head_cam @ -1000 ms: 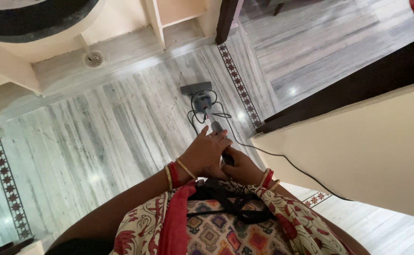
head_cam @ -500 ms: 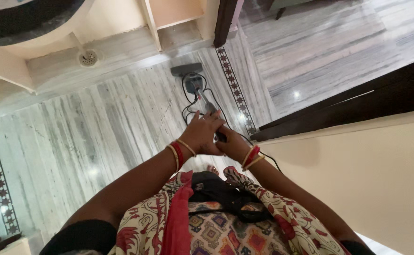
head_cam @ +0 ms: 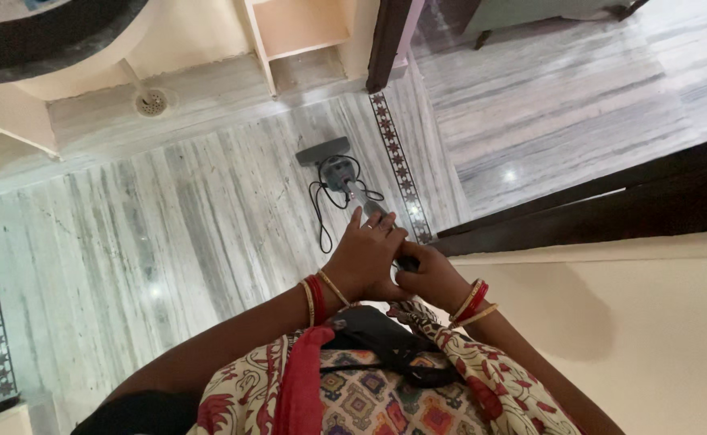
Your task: The person vacuums a marble floor in a bathroom using a corded stick vacuum. They move the vacuum head back and forth across the floor, navigating around a sink and a small cabinet.
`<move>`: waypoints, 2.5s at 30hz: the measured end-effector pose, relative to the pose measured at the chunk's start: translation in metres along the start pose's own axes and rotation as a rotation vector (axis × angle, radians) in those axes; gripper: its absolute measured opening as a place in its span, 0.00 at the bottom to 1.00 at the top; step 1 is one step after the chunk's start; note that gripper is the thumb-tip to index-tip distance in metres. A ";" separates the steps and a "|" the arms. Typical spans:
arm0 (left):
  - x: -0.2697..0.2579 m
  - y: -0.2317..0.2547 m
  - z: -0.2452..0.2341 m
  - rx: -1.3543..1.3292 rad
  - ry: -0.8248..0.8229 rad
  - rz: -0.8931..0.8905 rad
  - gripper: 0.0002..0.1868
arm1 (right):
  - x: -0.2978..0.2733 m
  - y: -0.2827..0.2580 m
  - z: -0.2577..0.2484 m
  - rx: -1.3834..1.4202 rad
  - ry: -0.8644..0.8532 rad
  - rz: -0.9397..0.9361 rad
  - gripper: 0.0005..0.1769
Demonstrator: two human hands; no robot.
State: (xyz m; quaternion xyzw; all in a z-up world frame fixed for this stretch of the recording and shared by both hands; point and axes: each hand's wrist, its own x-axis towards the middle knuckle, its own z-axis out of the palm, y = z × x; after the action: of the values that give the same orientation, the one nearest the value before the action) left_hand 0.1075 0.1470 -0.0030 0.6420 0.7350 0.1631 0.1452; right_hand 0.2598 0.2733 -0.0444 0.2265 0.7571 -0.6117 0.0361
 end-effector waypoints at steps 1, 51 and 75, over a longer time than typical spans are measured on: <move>0.005 -0.001 0.000 0.020 -0.016 -0.010 0.50 | 0.006 0.004 -0.003 -0.009 0.024 -0.008 0.24; -0.029 -0.021 0.019 0.041 -0.032 0.146 0.54 | -0.025 0.012 0.038 0.187 -0.061 -0.046 0.29; -0.036 0.032 -0.015 -0.372 -0.057 0.210 0.36 | -0.059 0.025 0.008 0.033 -0.175 0.148 0.30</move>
State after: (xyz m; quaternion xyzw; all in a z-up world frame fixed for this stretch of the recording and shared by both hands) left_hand 0.1345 0.1147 0.0248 0.6816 0.6167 0.2920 0.2643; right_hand 0.3204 0.2519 -0.0497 0.2279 0.7222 -0.6371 0.1434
